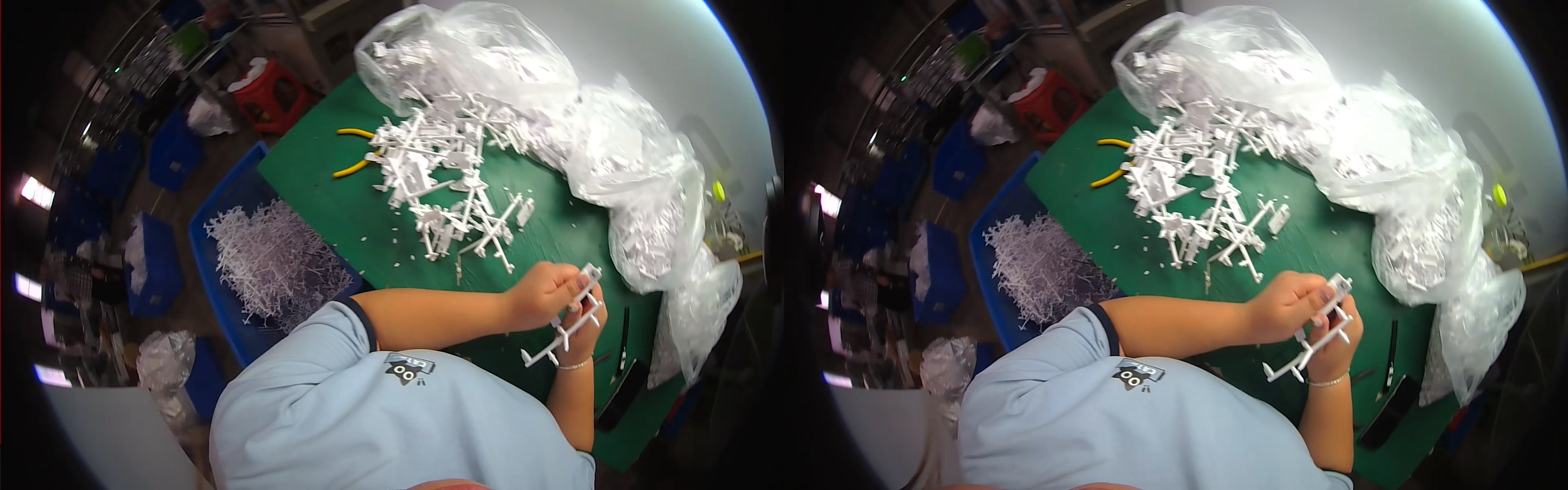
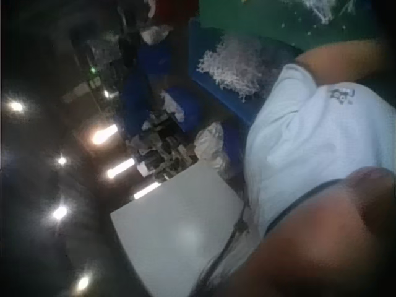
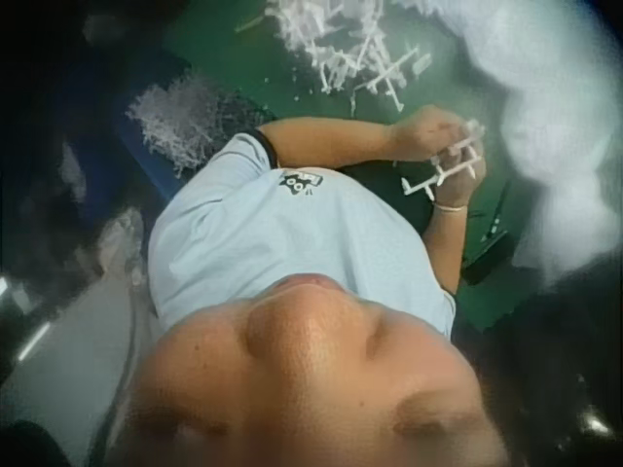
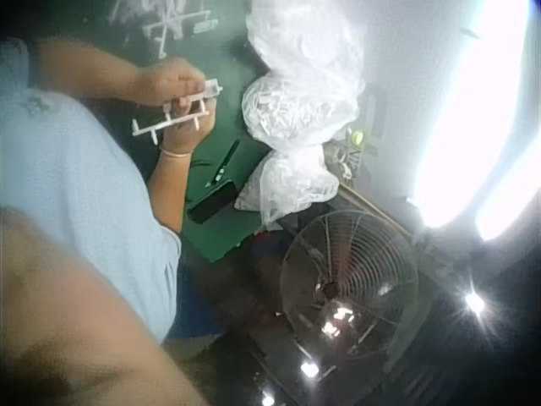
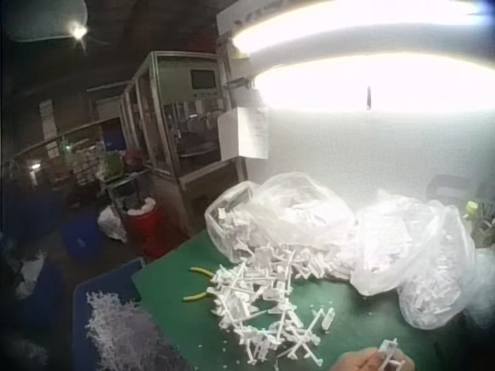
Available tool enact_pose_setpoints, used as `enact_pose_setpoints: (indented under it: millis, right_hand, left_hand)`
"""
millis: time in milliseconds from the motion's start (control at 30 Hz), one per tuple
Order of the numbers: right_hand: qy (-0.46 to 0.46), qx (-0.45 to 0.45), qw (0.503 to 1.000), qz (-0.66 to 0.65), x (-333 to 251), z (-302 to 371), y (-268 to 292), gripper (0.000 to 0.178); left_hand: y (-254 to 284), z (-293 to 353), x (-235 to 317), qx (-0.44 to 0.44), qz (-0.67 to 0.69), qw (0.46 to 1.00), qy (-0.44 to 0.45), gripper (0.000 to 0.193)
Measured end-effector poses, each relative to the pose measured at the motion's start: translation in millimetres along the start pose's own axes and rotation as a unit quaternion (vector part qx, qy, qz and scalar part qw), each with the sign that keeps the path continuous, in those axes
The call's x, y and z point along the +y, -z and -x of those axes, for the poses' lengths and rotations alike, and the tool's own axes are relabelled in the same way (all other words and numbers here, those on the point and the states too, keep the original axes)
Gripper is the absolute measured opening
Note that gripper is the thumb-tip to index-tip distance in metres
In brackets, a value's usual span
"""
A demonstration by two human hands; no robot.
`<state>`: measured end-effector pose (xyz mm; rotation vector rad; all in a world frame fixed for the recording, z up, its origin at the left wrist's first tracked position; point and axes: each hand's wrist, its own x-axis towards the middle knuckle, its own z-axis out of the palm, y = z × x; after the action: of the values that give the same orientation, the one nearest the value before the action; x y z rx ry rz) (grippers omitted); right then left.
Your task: The person trims excess plastic from molded pieces using a small knife, detaches additional parts from plastic sprues by hand and with the knife, and discards scrap into a bin.
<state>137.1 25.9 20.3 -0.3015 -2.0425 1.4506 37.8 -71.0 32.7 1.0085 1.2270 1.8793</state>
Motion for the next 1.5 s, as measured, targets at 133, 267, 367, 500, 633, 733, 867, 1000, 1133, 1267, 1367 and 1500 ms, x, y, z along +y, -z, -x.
enact_pose_setpoints:
  millis: [133,267,367,500,633,733,867,1000,1133,1267,1367,1500]
  right_hand:
    - [-0.012,-0.013,1.0,0.013,4.5,-0.4,5.4,0.058]
    - [-0.043,0.038,0.998,-0.021,10.2,-0.5,-4.4,0.069]
    - [-0.046,0.005,0.997,0.063,13.5,-6.1,0.9,0.062]
    - [0.032,-0.011,0.993,0.113,23.0,-10.5,0.9,0.048]
    - [0.046,-0.005,0.992,0.114,18.1,-10.2,5.4,0.045]
    - [0.043,-0.017,0.993,0.105,15.2,-9.0,6.2,0.04]
    - [0.05,-0.01,0.994,0.095,14.0,-5.9,7.1,0.039]
    - [0.026,-0.026,0.996,0.086,10.3,-6.0,5.6,0.035]
    - [0.032,-0.028,0.996,0.076,7.4,-6.6,5.7,0.032]
    - [0.022,-0.037,0.996,0.075,7.2,-7.5,7.2,0.03]
    - [-0.002,-0.052,0.997,0.051,7.0,-7.9,5.9,0.026]
    - [0.041,-0.029,0.993,0.108,12.0,-8.1,3.8,0.022]
  left_hand:
    - [-5.1,-2.3,-3.1,0.009,0.022,0.999,0.03,0.034]
    - [-1.9,-1.9,-14.1,0.015,0.09,0.995,0.038,0.021]
    - [5.9,-1.9,-25.5,0.002,0.114,0.992,0.044,0.017]
    - [1.7,-3.2,-8.8,0.062,0.101,0.986,0.117,0.028]
    - [6.9,-4.1,-14.7,0.0,0.112,0.986,0.122,0.036]
    - [3.9,-4.0,-16.0,0.005,0.128,0.985,0.114,0.038]
    - [-3.2,-2.9,-12.5,0.021,0.132,0.984,0.116,0.039]
    - [-1.9,-1.4,-14.1,0.035,0.146,0.982,0.114,0.04]
    - [-4.0,-2.2,-12.7,0.037,0.147,0.982,0.114,0.039]
    - [-2.6,-3.1,-11.0,0.039,0.153,0.98,0.12,0.038]
    - [-4.1,-4.5,-12.8,0.044,0.16,0.98,0.114,0.036]
    - [1.1,-4.7,-17.0,0.066,0.11,0.986,0.107,0.035]
